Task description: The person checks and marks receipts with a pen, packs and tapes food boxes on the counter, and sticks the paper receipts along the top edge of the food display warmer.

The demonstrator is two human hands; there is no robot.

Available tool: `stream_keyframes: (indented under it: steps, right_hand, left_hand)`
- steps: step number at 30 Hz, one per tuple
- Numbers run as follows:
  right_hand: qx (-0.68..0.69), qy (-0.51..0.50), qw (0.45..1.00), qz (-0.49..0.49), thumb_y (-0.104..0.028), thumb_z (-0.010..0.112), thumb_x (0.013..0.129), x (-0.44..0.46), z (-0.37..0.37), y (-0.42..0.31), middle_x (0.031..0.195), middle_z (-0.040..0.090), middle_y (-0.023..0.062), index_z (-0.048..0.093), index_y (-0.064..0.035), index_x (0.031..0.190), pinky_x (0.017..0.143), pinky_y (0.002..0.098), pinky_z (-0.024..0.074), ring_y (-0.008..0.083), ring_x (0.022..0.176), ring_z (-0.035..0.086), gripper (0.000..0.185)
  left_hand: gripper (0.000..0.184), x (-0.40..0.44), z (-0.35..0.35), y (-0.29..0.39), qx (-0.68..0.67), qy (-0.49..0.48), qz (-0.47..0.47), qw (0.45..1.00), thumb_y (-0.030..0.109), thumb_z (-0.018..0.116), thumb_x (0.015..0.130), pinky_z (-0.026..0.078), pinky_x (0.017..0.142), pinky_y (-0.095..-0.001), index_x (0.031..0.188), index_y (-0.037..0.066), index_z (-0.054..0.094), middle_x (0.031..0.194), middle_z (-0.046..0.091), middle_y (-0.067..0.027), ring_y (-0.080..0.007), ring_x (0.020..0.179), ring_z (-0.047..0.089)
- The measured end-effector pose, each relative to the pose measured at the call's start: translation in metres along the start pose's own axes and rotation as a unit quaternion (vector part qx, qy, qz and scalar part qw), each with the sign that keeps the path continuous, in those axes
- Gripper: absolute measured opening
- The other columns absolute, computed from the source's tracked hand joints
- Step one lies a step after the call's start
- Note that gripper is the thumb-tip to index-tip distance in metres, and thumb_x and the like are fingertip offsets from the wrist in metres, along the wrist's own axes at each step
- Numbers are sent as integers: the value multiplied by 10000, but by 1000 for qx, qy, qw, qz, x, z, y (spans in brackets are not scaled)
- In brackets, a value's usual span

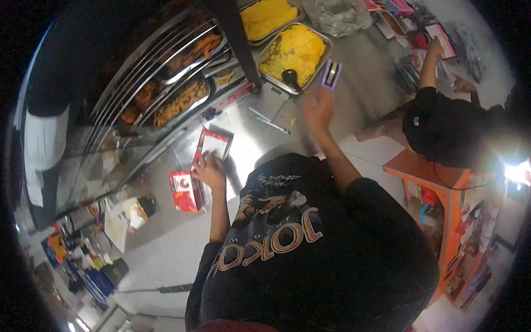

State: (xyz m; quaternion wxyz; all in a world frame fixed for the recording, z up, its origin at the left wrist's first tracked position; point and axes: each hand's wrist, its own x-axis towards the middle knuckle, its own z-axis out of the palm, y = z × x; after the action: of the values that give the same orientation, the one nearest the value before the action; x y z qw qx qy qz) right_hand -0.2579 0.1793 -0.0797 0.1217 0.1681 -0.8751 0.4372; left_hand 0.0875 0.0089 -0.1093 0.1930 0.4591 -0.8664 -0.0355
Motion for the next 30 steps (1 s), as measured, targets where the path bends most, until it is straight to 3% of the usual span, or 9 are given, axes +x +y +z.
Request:
stream_keyframes:
  steps: [2,5,8,11,14,22,24,27,30]
  right_hand:
    - [-175,105,979,5,-347,727,895,27,-8,69,969,679,132,677,-15,1049,769,403,544,277,888,670,369]
    - [109,-104,900,409,-358,757,895,68,-18,50,1028,681,149,685,4,1081,712,357,573,250,881,688,414]
    - [190,-98,872,440,-336,767,904,73,7,78,1054,689,157,698,6,1110,672,294,582,219,876,694,406]
    - [365,-62,842,393,-279,736,939,49,18,103,1137,672,130,627,39,1204,788,299,588,185,831,691,428]
    - [195,96,962,166,-223,752,905,-9,63,148,987,717,164,751,13,918,768,345,566,262,875,688,237]
    - [-21,96,980,170,-197,697,898,-5,68,135,816,735,151,743,14,821,675,406,514,241,728,678,229]
    - [-79,49,970,227,-221,663,929,-6,50,93,807,726,160,727,56,850,683,360,515,196,720,653,294]
    - [174,-119,975,75,-229,662,955,-36,50,39,885,720,149,701,51,1003,716,345,518,189,787,662,287]
    - [176,-510,824,-174,-195,582,994,-47,63,-91,919,708,174,672,-3,1052,776,373,527,271,863,689,220]
  left_hand:
    - [340,0,-1,-5,-5,-14,15,1000,292,626,924,319,1014,-563,1239,182,694,1295,617,-66,-325,1244,502]
    - [511,-9,-6,-4,31,-41,66,997,327,598,948,294,1049,-600,1422,139,561,1425,544,-130,-360,1359,434]
    - [625,-13,-7,-8,57,-83,64,993,387,557,970,254,1084,-644,1519,113,436,1536,443,-169,-397,1421,369]
    - [723,-11,-10,-1,61,-102,43,992,478,542,956,180,1121,-685,1551,101,380,1584,364,-200,-436,1454,303]
    - [799,-11,-10,6,60,-112,29,991,523,536,945,131,1132,-709,1577,86,316,1612,304,-220,-467,1474,249]
    - [810,-10,-12,-2,23,-153,33,987,534,525,959,132,1158,-688,1554,27,315,1580,263,-333,-494,1465,251]
    - [798,-2,-11,-4,25,-146,38,988,538,544,949,176,1152,-674,1538,35,351,1570,275,-340,-490,1454,277]
    - [775,-4,-13,-9,9,-140,44,989,540,573,939,236,1133,-641,1517,57,390,1566,298,-319,-483,1421,327]
    - [721,-7,-16,-9,5,-134,42,990,509,560,956,218,1151,-622,1512,77,405,1573,305,-289,-465,1426,327]
